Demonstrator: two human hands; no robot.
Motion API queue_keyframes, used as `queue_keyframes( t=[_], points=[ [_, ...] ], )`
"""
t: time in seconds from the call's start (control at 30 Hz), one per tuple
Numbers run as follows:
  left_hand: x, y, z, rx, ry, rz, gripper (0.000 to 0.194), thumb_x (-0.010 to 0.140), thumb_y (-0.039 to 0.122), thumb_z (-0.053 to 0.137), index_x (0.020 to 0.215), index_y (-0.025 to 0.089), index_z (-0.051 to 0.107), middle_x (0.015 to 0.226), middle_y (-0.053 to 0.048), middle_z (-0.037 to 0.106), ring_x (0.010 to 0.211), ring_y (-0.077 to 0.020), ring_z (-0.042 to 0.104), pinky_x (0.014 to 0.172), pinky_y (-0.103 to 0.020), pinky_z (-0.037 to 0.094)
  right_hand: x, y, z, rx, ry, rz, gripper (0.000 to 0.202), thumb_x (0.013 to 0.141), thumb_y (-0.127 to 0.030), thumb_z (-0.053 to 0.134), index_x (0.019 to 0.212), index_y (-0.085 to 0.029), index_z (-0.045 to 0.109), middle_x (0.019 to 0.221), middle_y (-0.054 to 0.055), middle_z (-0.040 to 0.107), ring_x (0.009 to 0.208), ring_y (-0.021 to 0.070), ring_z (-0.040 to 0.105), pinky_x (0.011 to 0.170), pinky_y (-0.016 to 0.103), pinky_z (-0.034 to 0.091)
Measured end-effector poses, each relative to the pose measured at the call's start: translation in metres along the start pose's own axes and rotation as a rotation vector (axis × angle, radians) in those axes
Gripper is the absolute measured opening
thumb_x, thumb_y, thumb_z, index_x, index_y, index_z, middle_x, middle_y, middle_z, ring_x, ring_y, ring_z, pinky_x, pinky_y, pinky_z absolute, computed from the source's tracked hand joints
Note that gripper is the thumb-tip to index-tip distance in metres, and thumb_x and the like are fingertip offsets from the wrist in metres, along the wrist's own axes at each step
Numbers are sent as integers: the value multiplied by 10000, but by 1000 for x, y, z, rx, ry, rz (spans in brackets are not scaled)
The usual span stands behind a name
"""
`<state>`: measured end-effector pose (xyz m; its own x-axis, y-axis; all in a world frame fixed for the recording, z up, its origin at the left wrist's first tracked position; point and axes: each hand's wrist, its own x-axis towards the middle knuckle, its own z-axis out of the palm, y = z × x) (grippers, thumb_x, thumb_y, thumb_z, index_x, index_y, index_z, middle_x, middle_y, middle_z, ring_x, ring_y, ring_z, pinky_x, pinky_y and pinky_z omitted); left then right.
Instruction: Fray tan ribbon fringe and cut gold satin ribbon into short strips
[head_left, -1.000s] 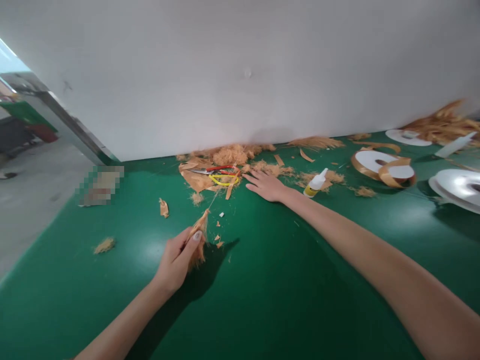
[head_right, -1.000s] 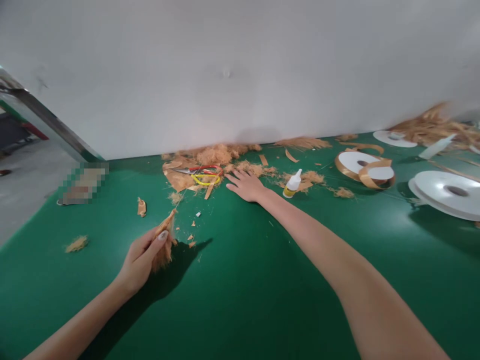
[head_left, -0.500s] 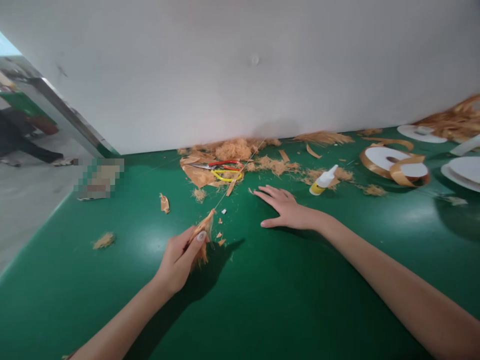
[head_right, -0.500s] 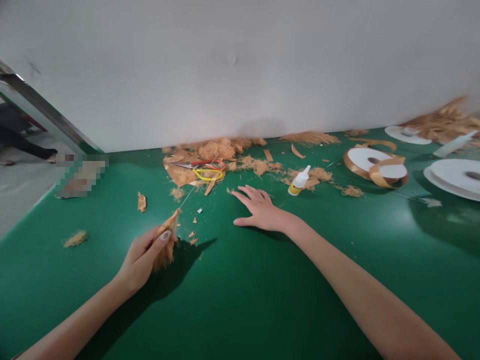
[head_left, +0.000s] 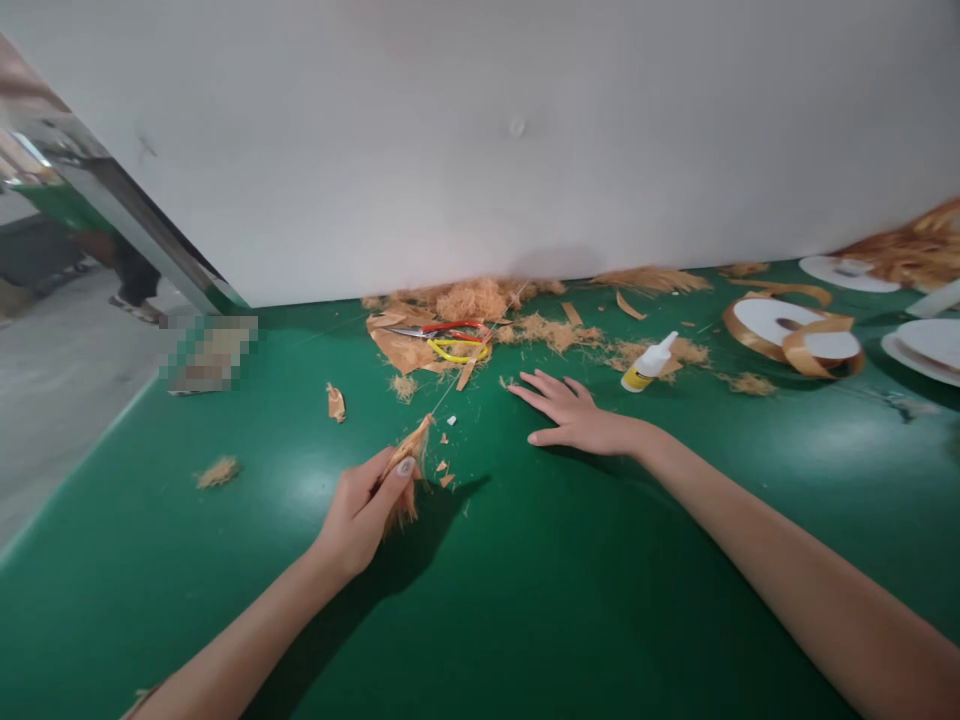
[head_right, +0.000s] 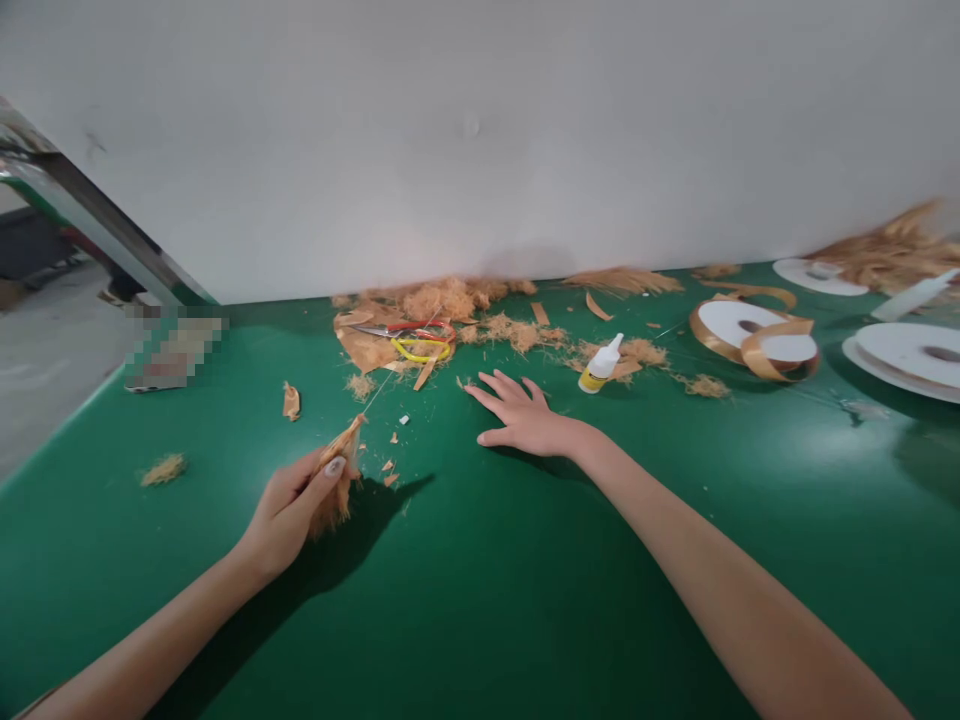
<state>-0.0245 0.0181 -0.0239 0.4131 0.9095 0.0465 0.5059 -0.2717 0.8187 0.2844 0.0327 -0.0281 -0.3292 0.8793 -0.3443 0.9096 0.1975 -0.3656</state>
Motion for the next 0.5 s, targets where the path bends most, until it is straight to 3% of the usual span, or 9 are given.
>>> queue_keyframes(
  t=[0.3, 0.5],
  points=[
    [0, 0, -1, 4, -1, 5, 385, 893, 466, 357, 772, 162, 560, 563, 26, 484, 566, -122, 459, 541, -236, 342, 0, -1, 2, -81, 28, -5, 642, 888, -562, 190, 1456, -322, 9, 1519, 5, -121, 1370, 249, -145, 1077, 555, -28],
    [-2, 2, -1, 10, -15, 4, 379, 895, 462, 353, 781, 164, 558, 551, 28, 480, 569, -128, 469, 541, -239, 348, -1, -5, 3, -96, 76, -1, 741, 839, -603, 332, 1460, -305, 58, 1526, 40, -55, 1373, 326, -69, 1057, 612, 1]
  ],
)
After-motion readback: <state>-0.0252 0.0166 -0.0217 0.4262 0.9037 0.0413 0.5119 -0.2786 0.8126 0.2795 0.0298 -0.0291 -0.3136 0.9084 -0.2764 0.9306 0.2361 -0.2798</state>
